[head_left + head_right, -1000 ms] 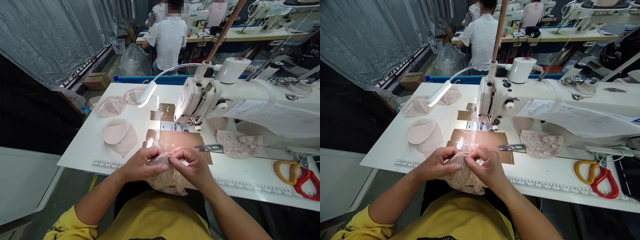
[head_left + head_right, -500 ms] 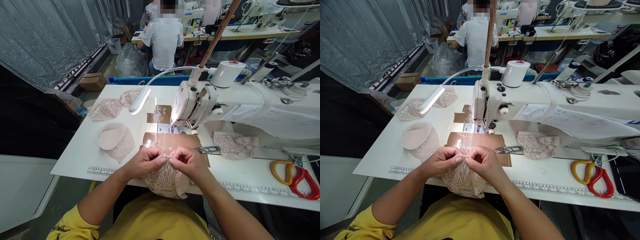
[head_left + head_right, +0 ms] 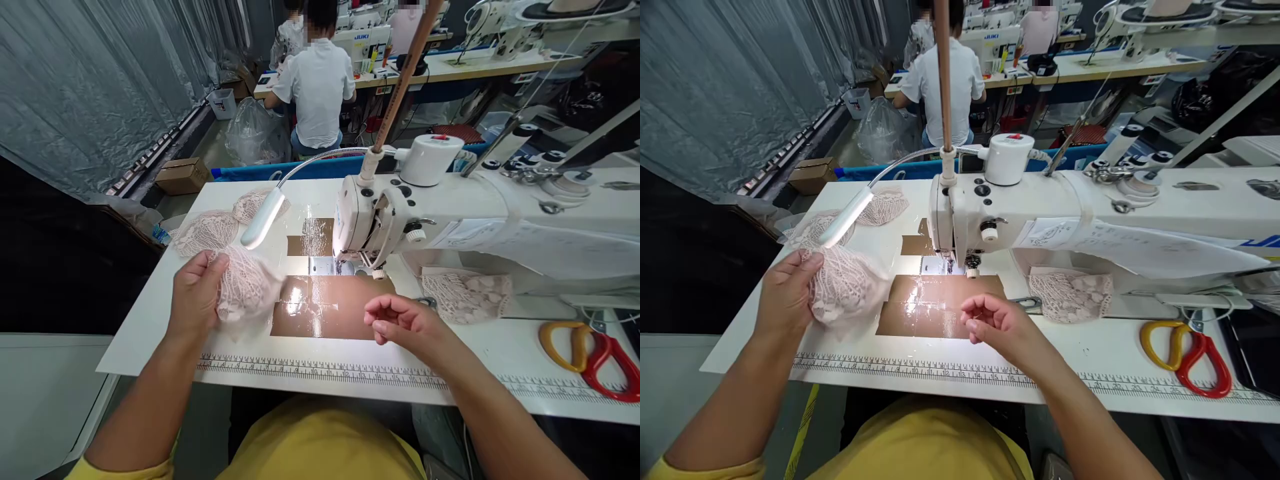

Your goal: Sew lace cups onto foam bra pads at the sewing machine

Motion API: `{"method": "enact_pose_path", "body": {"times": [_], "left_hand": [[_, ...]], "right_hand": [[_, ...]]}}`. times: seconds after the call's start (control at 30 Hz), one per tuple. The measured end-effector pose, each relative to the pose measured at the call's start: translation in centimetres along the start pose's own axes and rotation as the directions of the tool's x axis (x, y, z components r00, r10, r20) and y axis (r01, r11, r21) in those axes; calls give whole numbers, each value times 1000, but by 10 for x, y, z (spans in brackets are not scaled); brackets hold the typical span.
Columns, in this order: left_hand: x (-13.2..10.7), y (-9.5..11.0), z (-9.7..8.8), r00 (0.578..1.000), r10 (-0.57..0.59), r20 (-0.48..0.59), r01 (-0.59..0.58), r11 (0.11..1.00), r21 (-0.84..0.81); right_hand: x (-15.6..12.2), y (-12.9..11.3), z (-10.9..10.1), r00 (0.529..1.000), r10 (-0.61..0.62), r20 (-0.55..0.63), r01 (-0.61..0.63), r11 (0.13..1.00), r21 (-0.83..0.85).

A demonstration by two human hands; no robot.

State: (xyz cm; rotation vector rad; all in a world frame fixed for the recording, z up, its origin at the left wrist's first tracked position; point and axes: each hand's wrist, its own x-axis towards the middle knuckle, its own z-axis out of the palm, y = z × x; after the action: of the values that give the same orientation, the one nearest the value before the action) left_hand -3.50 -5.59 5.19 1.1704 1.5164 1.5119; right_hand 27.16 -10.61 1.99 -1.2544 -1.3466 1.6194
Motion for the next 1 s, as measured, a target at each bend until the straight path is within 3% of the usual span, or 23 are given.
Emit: {"method": "enact_pose_path", "body": {"times": [0.03, 0.07, 0.1, 0.13, 0.17, 0.23, 0.27, 0.37, 0.5, 0.57, 0.67, 0.73, 0.83, 1.0], "left_hand": [[2, 1, 5, 990, 132, 50, -139, 974, 176], [2, -1, 15, 957, 241, 161, -284, 895, 345], [-1, -5, 28, 904, 311, 295, -422, 767, 484], [-6, -11, 46, 822, 334, 460, -560, 617, 552], [-13, -19, 64, 742, 293, 603, -662, 461, 591], [-27, -34, 100, 622, 99, 776, -777, 200, 597], [-35, -40, 115, 589, 67, 805, -801, 180, 571], [-56, -48, 137, 561, 28, 827, -820, 156, 551], [-67, -38, 130, 508, -36, 861, -850, 143, 508], [-62, -31, 120, 483, -12, 875, -854, 214, 475], [-46, -28, 107, 442, 54, 895, -817, 435, 378], [-34, -34, 103, 434, 122, 893, -793, 523, 314], [-23, -49, 104, 411, 279, 868, -846, 471, 249], [-10, -64, 112, 300, 371, 879, -929, 324, 180]], "right_hand": [[-1, -3, -2, 1000, -7, -12, 6, 998, -62], [-1, -7, -4, 1000, -16, -20, 13, 992, -127], [0, -11, -5, 999, -26, -25, 21, 980, -200], [3, -15, -5, 999, -36, -27, 27, 959, -283], [7, -19, -5, 999, -43, -28, 30, 926, -376], [18, -22, -4, 998, -60, -23, 37, 824, -566], [23, -21, -4, 997, -75, -22, 44, 766, -641], [38, -10, -1, 987, -161, -12, 95, 644, -759], [46, 13, 7, 962, -265, 72, 200, 496, -845], [47, 20, 11, 958, -270, 93, 199, 397, -896], [46, 23, 15, 963, -248, 106, 167, 243, -956], [47, 22, 17, 969, -228, 98, 137, 163, -977], [50, 18, 20, 977, -203, 59, 79, 95, -992], [56, 15, 23, 980, -197, 0, 11, 54, -998]]}}
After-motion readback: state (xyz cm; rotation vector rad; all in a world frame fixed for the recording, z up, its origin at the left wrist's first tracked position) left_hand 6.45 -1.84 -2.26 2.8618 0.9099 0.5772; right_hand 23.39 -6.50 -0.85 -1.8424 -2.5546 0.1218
